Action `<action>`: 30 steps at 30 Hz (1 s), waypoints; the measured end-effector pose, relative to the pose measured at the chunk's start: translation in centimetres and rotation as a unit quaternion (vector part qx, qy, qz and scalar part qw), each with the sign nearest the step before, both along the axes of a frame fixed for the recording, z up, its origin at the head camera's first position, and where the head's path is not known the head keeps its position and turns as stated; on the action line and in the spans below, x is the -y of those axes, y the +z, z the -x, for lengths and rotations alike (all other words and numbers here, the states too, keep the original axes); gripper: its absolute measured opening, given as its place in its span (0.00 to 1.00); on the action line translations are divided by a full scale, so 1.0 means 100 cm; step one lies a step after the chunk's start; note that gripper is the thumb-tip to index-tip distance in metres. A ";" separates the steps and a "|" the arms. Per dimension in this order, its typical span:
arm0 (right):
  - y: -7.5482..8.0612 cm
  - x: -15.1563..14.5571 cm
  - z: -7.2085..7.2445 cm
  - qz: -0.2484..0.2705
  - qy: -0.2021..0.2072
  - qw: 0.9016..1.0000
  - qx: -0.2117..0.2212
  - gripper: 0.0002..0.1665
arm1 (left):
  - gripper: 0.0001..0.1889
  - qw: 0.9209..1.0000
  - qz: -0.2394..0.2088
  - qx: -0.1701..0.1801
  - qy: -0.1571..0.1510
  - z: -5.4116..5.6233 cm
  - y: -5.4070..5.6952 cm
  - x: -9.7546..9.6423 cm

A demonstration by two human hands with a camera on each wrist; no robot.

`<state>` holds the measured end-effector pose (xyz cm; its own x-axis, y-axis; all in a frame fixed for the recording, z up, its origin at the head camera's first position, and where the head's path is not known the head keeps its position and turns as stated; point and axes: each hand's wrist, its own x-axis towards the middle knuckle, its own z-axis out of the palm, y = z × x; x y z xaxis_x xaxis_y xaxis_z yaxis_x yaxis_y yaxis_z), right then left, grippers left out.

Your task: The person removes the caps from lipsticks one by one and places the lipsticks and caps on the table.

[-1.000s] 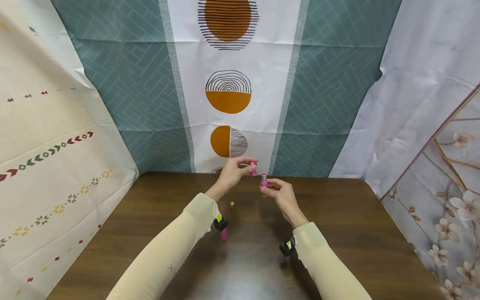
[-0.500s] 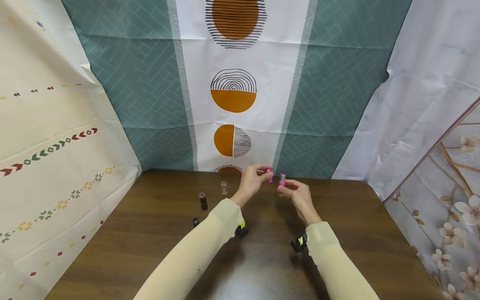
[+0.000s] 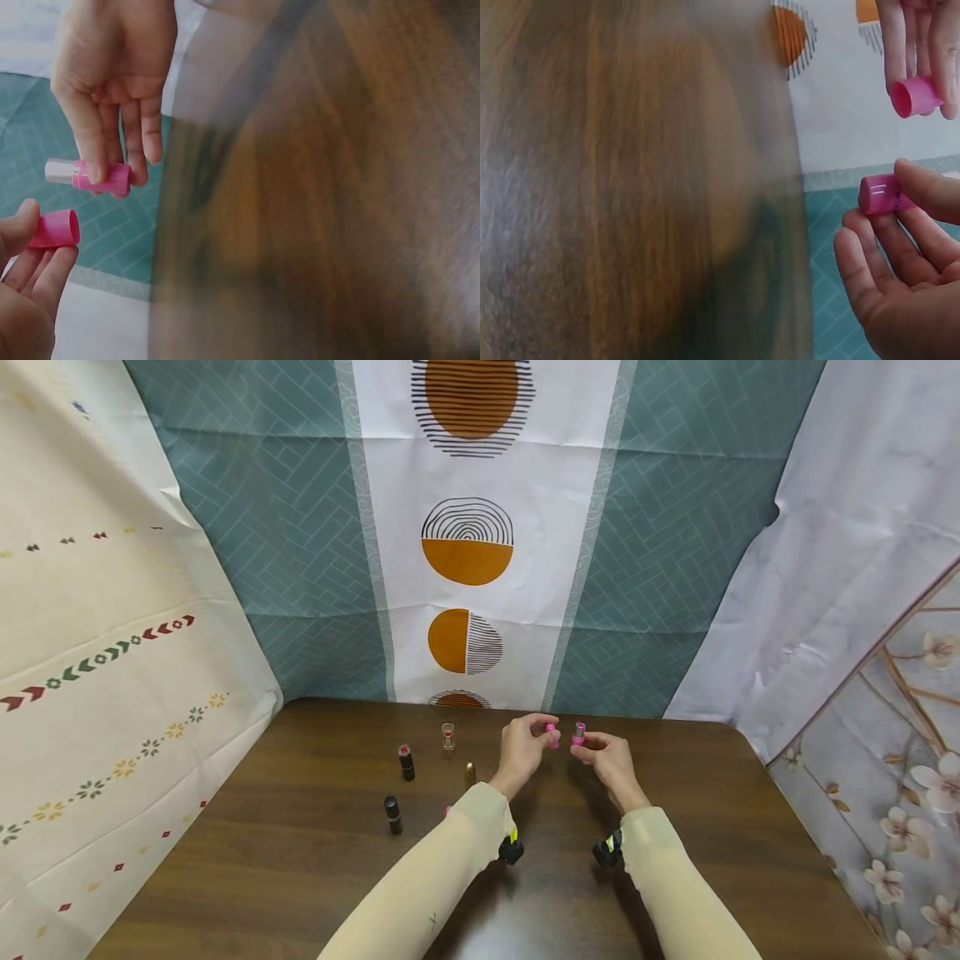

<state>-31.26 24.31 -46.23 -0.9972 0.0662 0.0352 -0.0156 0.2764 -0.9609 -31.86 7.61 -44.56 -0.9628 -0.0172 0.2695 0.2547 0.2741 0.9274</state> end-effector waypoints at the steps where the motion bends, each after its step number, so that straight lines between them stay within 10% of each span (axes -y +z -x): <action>1: -0.001 -0.002 0.000 -0.011 -0.002 1.000 0.002 0.25 | 0.09 1.000 0.001 0.001 0.001 0.000 -0.002 -0.002; 30: -0.026 -0.020 -0.001 -0.171 0.019 0.985 0.023 0.15 | 0.10 0.995 0.092 0.021 0.024 0.000 -0.046 -0.018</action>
<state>-31.20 26.35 -48.81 -0.9998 0.0214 0.0042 0.0091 0.5839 -0.8117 -31.88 9.43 -49.17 -0.9725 -0.0178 0.2322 0.1995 0.4505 0.8702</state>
